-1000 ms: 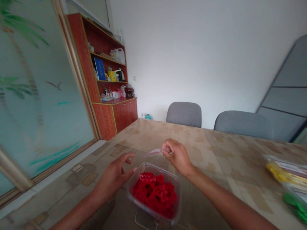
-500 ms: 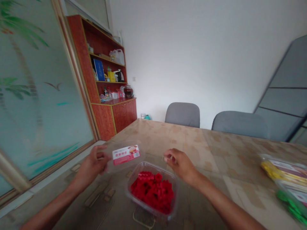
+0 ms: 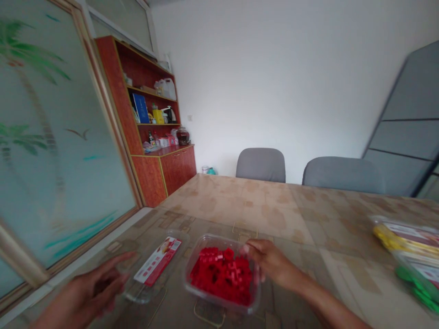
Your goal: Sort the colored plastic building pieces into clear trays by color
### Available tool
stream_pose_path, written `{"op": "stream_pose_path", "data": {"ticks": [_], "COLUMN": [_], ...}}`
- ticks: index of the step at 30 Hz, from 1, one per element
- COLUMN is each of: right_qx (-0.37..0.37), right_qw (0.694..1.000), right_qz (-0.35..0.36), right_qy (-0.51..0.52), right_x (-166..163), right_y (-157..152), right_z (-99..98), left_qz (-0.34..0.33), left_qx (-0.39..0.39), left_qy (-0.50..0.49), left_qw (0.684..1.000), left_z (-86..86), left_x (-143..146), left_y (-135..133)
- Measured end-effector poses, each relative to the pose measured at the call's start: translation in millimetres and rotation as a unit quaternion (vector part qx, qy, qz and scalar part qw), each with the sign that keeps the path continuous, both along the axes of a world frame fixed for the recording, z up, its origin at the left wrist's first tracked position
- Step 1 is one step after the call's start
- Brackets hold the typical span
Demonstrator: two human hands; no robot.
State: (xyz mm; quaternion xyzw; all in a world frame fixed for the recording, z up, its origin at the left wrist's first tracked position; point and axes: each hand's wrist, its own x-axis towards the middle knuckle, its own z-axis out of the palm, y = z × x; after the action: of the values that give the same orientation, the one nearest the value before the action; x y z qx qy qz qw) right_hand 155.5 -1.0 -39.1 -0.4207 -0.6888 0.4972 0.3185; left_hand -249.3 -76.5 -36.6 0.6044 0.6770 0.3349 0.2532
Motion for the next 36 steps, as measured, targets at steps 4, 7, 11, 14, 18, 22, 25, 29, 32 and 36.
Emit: {"op": "stream_pose_path", "data": {"ticks": [4, 7, 11, 14, 18, 22, 25, 29, 32, 36], "right_qx": [0.014, 0.051, 0.097, 0.084, 0.049, 0.002, -0.006, -0.002, -0.008, 0.062], "right_qw": [0.999, 0.997, 0.99, 0.99, 0.982, 0.977, 0.975, 0.975, 0.979, 0.985], "right_qz": [-0.03, -0.059, -0.094, -0.094, -0.102, -0.136, -0.146, -0.15, -0.141, -0.144], "right_qy": [0.011, 0.017, 0.044, 0.07, 0.148, 0.165, 0.168, 0.165, 0.143, 0.071], "right_x": [3.2, 12.5, 25.5, 29.7, 27.9, 24.5, 23.7, 22.7, 20.0, 13.2], "right_y": [2.8, 3.0, 5.3, 8.3, 11.0, 12.6, 13.9, 14.5, 14.0, 13.6], "right_z": [3.0, 5.0, -0.8, -7.3, -12.9, -21.0, -29.0, -36.6, -39.1, -41.7], "left_qz": [-0.11, -0.185, -0.273, -0.296, -0.228, -0.19, -0.179, -0.149, -0.128, -0.159], "left_qx": [-0.038, -0.062, -0.091, -0.126, -0.083, -0.037, -0.015, 0.02, 0.039, 0.067], "left_qy": [-0.144, -0.203, -0.227, -0.269, -0.316, -0.316, -0.29, -0.252, -0.218, -0.166], "left_qw": [0.983, 0.959, 0.93, 0.908, 0.917, 0.929, 0.94, 0.956, 0.967, 0.971], "left_z": [29.7, 41.6, 45.7, 43.0, 41.6, 45.0, 47.2, 48.4, 48.9, 52.9], "left_x": [77.9, 122.9, 153.8, 162.1, 163.4, 161.9, 159.5, 147.0, 132.1, 117.7], "left_y": [20.3, 41.1, 71.6, 88.7, 94.0, 90.2, 91.1, 97.8, 102.8, 106.0]}}
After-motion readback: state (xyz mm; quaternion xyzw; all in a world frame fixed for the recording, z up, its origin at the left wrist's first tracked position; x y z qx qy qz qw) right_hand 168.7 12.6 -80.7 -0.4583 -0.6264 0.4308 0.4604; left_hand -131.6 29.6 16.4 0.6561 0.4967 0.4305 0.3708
